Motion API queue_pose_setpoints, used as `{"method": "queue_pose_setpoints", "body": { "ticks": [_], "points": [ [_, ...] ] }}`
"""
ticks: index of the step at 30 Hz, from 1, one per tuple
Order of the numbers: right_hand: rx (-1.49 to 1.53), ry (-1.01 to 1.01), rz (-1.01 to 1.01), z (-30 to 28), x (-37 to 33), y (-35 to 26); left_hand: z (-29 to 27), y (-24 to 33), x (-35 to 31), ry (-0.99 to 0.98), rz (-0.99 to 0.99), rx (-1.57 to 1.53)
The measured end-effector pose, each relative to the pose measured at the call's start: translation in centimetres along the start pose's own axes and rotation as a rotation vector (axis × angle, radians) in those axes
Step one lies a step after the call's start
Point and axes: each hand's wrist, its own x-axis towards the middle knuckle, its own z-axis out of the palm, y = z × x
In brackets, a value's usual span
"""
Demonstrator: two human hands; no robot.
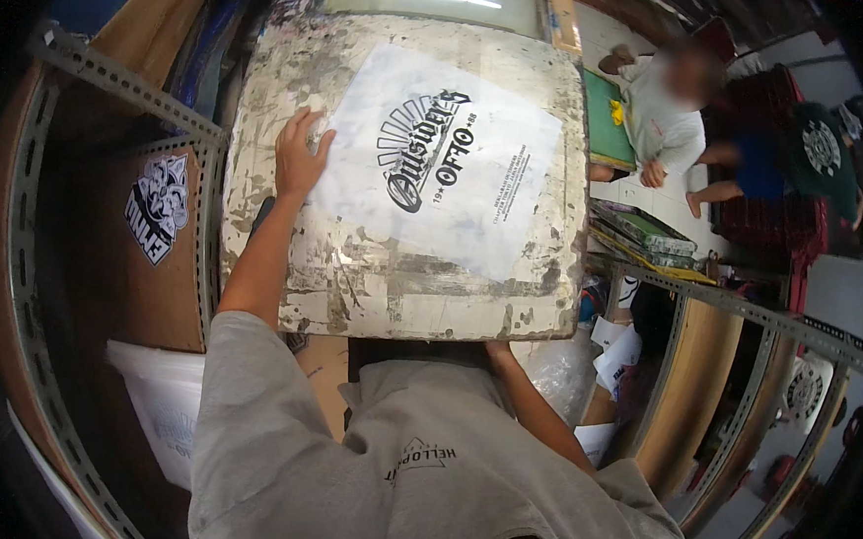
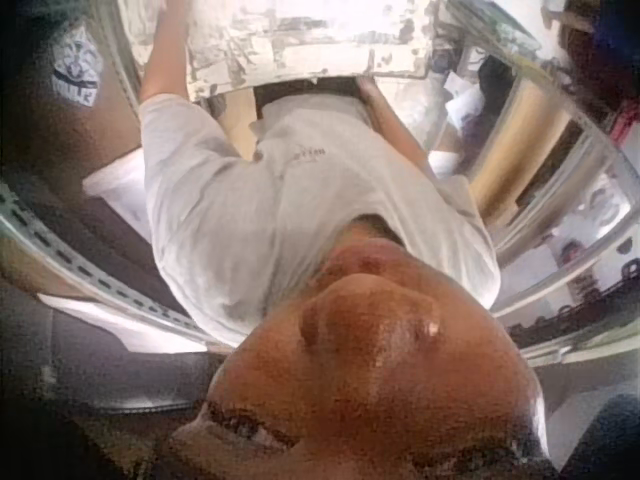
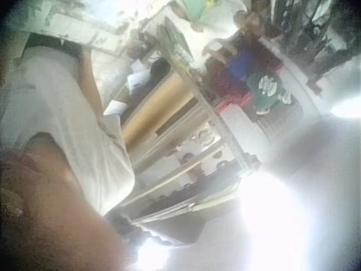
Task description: The person uses a small blue cloth to wipe the surface of a white printed sheet on a workbench. They then gather a stack of similar sheets, roll them into a bundle, and secure the bundle with a rubber band.
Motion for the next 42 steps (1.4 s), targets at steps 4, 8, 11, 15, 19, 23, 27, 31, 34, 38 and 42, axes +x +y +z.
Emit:
{"method": "queue_pose_setpoints", "body": {
  "ticks": [4,8,11,15,19,23,27,31,34,38,42],
  "points": [
    [0.064,0.002,0.034,0.3,-4.1,3.9,-1.0,-0.6,-0.4,0.009,-0.020,-0.012],
    [0.124,0.014,0.086,-1.2,-8.2,7.9,-0.5,-1.2,-0.5,-0.032,-0.067,-0.074],
    [-0.024,-0.103,0.032,-1.1,-10.3,7.0,0.9,-0.2,2.0,-0.189,-0.077,-0.103],
    [-0.530,-0.504,-0.212,-6.8,-16.2,-7.8,-6.0,7.8,5.7,-0.291,0.236,-0.107],
    [-0.314,0.125,-0.800,-12.6,-19.6,-22.5,-20.1,30.3,4.1,-0.281,0.546,0.379],
    [-0.333,0.880,-1.187,-18.0,-26.7,-31.3,-22.7,42.3,-0.8,-0.362,0.920,0.189],
    [-0.385,1.113,-1.290,-19.8,-34.2,-31.0,-27.8,50.0,-6.6,-0.445,1.184,0.023],
    [-0.438,1.062,-1.012,-22.9,-42.5,-22.8,-27.5,57.1,-12.5,-0.567,1.373,-0.175],
    [-0.434,1.221,-0.950,-24.0,-46.2,-17.7,-27.3,61.5,-16.6,-0.652,1.450,-0.253],
    [-0.435,1.305,-0.758,-25.7,-52.2,-12.0,-24.3,66.4,-22.7,-0.616,1.501,-0.481],
    [-0.294,1.352,-0.321,-27.6,-59.3,-9.1,-21.9,68.7,-30.4,-0.388,1.200,-0.956]
  ]
}}
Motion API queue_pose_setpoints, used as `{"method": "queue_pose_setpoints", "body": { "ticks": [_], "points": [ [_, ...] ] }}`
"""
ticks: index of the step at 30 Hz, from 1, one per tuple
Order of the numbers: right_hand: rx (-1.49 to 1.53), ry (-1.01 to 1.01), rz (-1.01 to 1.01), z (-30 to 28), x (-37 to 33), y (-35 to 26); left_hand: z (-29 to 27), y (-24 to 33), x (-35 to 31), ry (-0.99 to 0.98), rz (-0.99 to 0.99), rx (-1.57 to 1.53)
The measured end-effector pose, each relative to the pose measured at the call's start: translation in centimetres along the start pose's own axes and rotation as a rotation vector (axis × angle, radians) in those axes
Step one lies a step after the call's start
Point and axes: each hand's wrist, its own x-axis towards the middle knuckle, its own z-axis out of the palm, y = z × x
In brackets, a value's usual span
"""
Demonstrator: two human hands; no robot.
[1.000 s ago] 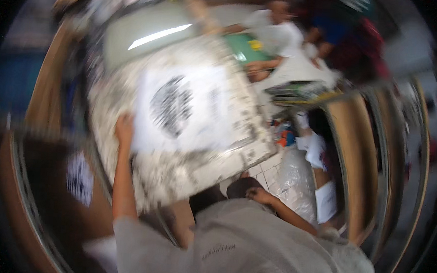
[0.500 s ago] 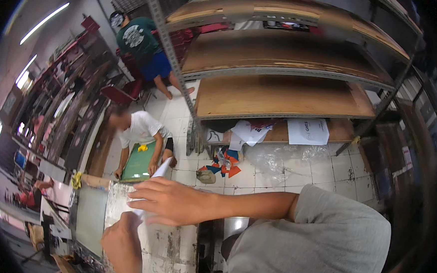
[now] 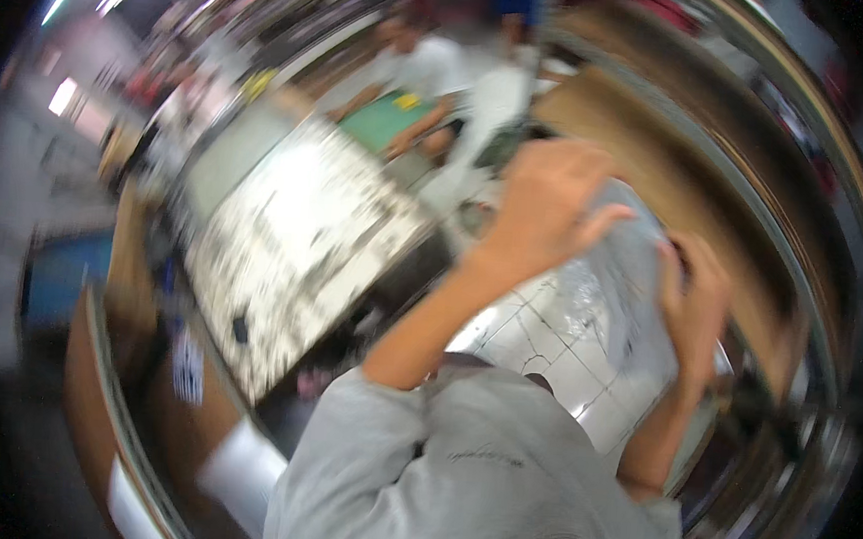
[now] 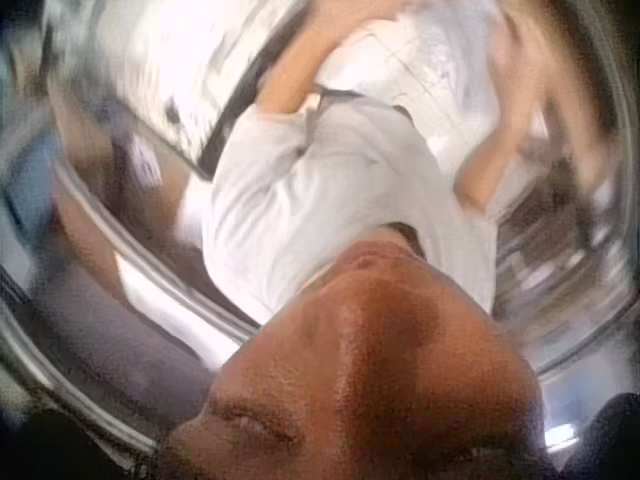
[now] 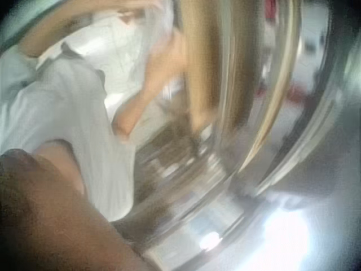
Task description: The person uses a small blue cloth to wipe the surface of a white printed sheet on a workbench. They then gather a stack of similar sheets, roll them into a bundle, and secure the bundle with a rubber band.
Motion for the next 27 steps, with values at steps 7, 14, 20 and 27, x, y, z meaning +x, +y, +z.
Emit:
{"method": "queue_pose_setpoints", "body": {
  "ticks": [7,14,20,27],
  "points": [
    [-0.059,-0.392,-0.170,2.6,-0.2,1.6,3.8,0.0,-17.5,-0.487,-0.535,-0.031],
    [0.211,-0.686,-0.576,7.2,3.7,-7.0,1.4,-0.2,-25.9,-0.930,-1.000,0.008],
    [0.324,-0.794,-0.959,11.6,6.7,-17.5,-5.2,-1.8,-29.1,-0.531,-1.343,-0.008],
    [0.387,-0.958,-1.282,14.8,10.3,-25.3,-8.7,-6.6,-37.4,0.850,-1.362,-1.626]
  ]
}}
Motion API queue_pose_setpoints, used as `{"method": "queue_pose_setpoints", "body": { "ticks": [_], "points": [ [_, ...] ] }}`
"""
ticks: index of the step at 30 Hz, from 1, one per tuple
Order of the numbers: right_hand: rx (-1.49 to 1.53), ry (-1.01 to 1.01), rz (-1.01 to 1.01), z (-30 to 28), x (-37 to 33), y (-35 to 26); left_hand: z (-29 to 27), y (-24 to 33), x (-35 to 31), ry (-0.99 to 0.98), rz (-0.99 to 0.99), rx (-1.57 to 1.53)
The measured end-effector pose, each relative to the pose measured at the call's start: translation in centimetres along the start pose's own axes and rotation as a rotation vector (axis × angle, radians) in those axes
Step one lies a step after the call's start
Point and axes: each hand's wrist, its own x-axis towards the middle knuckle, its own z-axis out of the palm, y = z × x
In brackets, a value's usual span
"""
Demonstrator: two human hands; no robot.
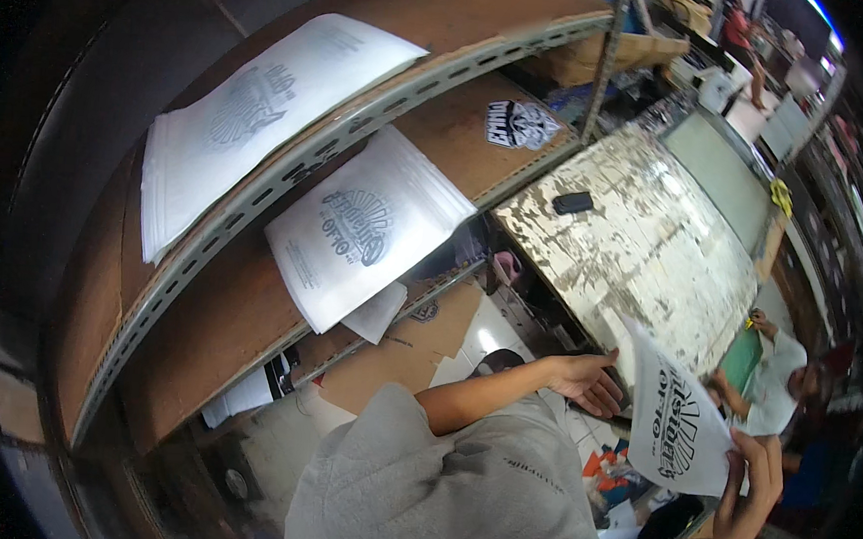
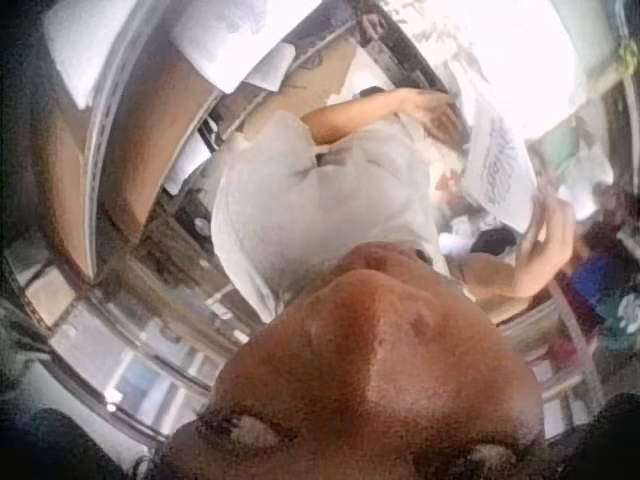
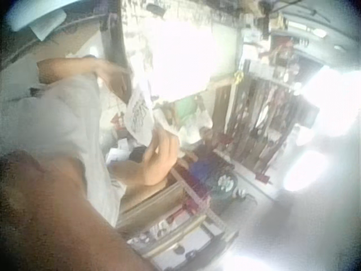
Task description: The person uses a small blue cloth to wipe the surface of a white printed sheet on a workbench. They then gather a stack of similar sheets, roll them into a bundle, and secure the bundle with a rubber band.
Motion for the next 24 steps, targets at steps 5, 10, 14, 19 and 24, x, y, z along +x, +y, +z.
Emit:
{"method": "queue_pose_setpoints", "body": {
  "ticks": [5,10,14,19,24],
  "points": [
    [0.003,-0.027,-0.264,-1.5,3.3,4.1,-4.0,-0.2,1.2,0.072,0.445,-0.041],
    [0.168,-0.103,-0.334,-4.0,4.4,12.2,-9.7,-0.4,2.5,-0.547,0.734,-0.391],
    [0.252,-0.261,-0.376,-5.7,6.1,15.4,-6.2,-0.1,-1.4,-0.349,0.830,-0.377],
    [0.420,-0.257,-0.463,-4.4,8.5,18.9,-3.7,-4.1,-8.2,0.558,1.078,0.189],
    [0.609,-0.305,-0.248,2.7,12.4,16.9,3.4,-5.8,-18.8,0.559,1.224,-0.020]
  ]
}}
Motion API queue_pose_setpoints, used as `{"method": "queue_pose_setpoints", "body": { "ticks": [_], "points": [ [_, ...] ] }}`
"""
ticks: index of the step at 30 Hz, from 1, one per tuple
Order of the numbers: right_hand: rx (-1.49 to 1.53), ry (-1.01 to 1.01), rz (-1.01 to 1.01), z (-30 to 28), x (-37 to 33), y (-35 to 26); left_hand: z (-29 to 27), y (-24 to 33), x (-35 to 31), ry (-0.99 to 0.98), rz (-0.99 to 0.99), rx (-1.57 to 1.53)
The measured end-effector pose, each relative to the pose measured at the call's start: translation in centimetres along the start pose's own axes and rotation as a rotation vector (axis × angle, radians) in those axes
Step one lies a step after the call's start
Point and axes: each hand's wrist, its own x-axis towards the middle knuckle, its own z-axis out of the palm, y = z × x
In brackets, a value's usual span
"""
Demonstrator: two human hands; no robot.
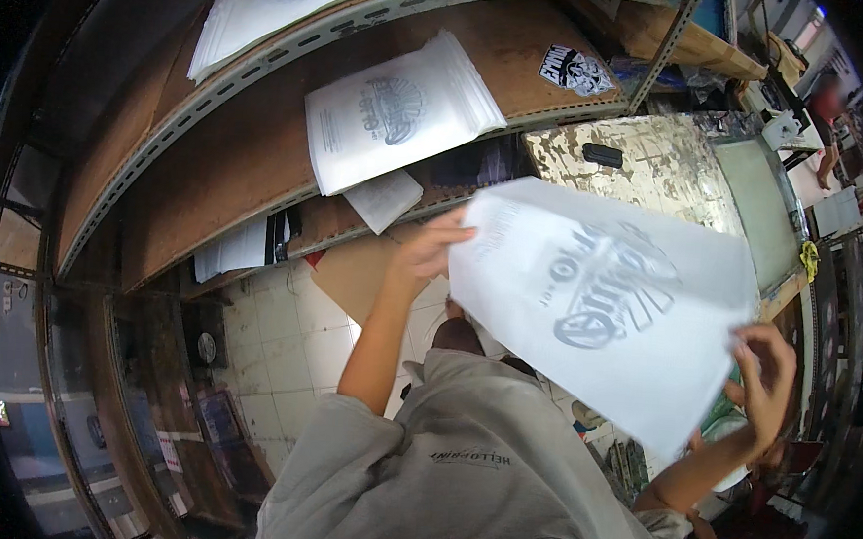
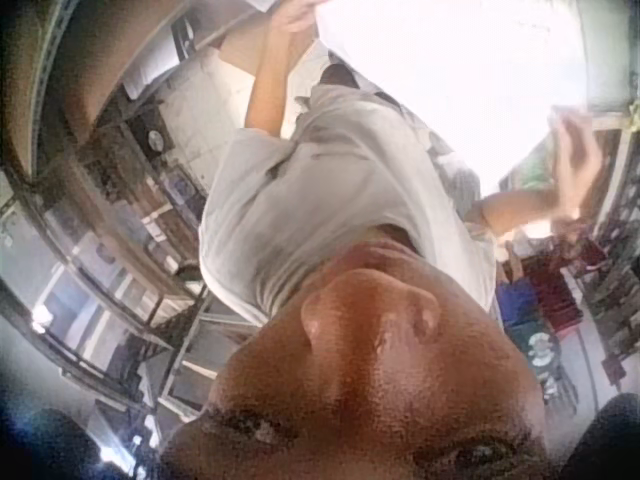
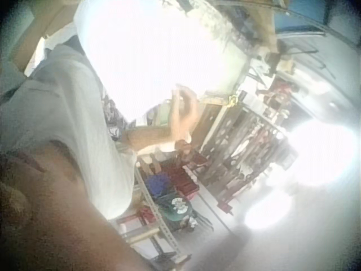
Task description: The person uses a small blue cloth to wipe the surface of a white printed sheet on a workbench. They then gather a stack of similar sheets, roll them into a bundle, and secure the bundle with a rubber band.
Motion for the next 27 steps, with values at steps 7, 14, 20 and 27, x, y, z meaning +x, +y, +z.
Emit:
{"method": "queue_pose_setpoints", "body": {
  "ticks": [7,14,20,27],
  "points": [
    [0.414,-0.088,-0.056,15.8,16.2,0.7,-7.3,9.1,-7.3,0.469,0.356,0.203],
    [0.637,-0.142,-0.060,31.4,29.8,-3.2,-14.3,17.9,-10.4,0.622,0.674,0.291],
    [0.346,-0.083,0.102,42.8,39.8,-0.8,-27.3,19.0,-9.1,0.843,0.467,0.395],
    [-0.268,0.010,-0.028,50.9,43.4,1.3,-34.0,18.2,-5.5,1.302,0.249,1.204]
  ]
}}
